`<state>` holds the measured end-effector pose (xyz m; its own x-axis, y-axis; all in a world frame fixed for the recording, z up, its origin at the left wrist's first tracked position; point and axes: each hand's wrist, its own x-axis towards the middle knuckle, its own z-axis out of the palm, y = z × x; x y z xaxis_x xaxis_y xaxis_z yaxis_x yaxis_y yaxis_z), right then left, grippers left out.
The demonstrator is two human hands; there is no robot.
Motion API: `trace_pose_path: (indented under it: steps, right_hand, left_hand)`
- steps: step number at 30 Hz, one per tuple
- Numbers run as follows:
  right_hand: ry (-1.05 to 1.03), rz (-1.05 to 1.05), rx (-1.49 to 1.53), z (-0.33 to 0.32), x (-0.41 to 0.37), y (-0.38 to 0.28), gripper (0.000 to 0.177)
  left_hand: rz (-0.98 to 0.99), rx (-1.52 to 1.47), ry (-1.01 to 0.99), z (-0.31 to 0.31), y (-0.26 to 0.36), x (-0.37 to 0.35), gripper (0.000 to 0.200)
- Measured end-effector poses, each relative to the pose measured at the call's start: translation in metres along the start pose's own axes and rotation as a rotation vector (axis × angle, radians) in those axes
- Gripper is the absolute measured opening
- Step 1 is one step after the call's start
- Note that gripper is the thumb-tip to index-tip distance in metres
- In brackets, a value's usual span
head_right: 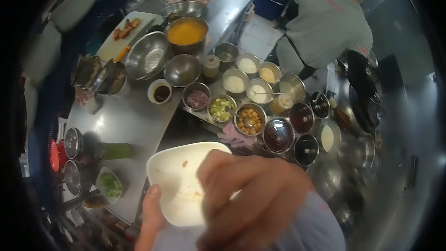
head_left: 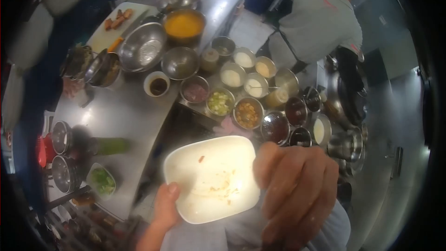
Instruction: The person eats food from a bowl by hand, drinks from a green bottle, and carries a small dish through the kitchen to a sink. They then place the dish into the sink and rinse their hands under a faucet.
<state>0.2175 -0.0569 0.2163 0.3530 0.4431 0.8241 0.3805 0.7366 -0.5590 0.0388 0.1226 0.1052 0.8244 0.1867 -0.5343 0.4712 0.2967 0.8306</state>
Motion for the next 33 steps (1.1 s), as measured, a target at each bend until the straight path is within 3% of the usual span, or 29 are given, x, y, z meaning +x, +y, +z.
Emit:
trace_pose_path:
  steps: [1,3,6,8,10,12,14,15,17,20,22,24,26,30,33]
  right_hand:
    - [0.032,-0.006,0.015,-0.002,-0.002,-0.002,0.007]
    - [-0.196,-0.022,0.040,-0.023,0.004,-0.004,0.010]
    - [0.005,-0.381,-0.147,0.003,0.007,0.040,0.014]
    - [-0.086,-0.089,-0.347,-0.005,0.003,0.025,0.011]
    - [-0.186,0.187,-0.527,-0.017,-0.001,0.010,0.010]
    - [-0.381,0.463,-0.682,-0.024,-0.002,0.004,0.013]
    - [-0.659,0.619,-0.746,-0.021,-0.014,0.027,0.021]
    - [-0.665,0.557,-0.829,-0.021,-0.021,0.042,0.022]
    - [-0.660,0.452,-1.000,-0.019,-0.037,0.070,0.024]
    - [-0.488,0.634,-0.736,-0.045,-0.042,0.099,0.024]
    - [-0.369,0.861,-0.634,-0.058,-0.050,0.126,0.026]
    - [-0.182,1.004,-0.914,-0.077,-0.069,0.183,0.026]
    - [-0.214,1.154,-1.206,-0.113,-0.104,0.251,0.025]
    - [-0.176,0.949,-1.345,-0.154,-0.148,0.324,0.021]
    - [-0.087,0.748,-1.281,-0.152,-0.160,0.326,0.019]
  left_hand:
    - [0.036,0.039,0.000,0.000,-0.002,0.002,0.064]
    - [-0.012,-0.108,-0.058,0.012,0.018,-0.006,0.066]
    - [-0.045,-0.220,-0.106,0.006,0.021,-0.008,0.065]
    - [-0.073,-0.255,-0.078,-0.001,0.007,-0.006,0.059]
    - [0.020,-0.193,0.045,0.004,-0.022,0.007,0.052]
    - [-0.101,-0.360,0.061,0.003,-0.022,0.014,0.041]
    - [-0.064,-0.397,0.045,0.007,-0.017,0.026,0.044]
    - [-0.039,-0.463,0.044,0.007,-0.019,0.031,0.045]
    - [-0.005,-0.591,0.024,0.006,-0.029,0.042,0.049]
    - [0.014,-0.712,0.076,-0.002,-0.043,0.052,0.055]
    - [0.005,-0.771,0.211,-0.012,-0.061,0.064,0.056]
    - [0.026,-0.813,0.295,-0.028,-0.084,0.085,0.057]
    - [0.082,-0.835,0.333,-0.047,-0.101,0.109,0.056]
    - [0.176,-0.707,0.517,-0.079,-0.133,0.169,0.055]
    - [0.085,-0.568,0.638,-0.081,-0.117,0.186,0.051]
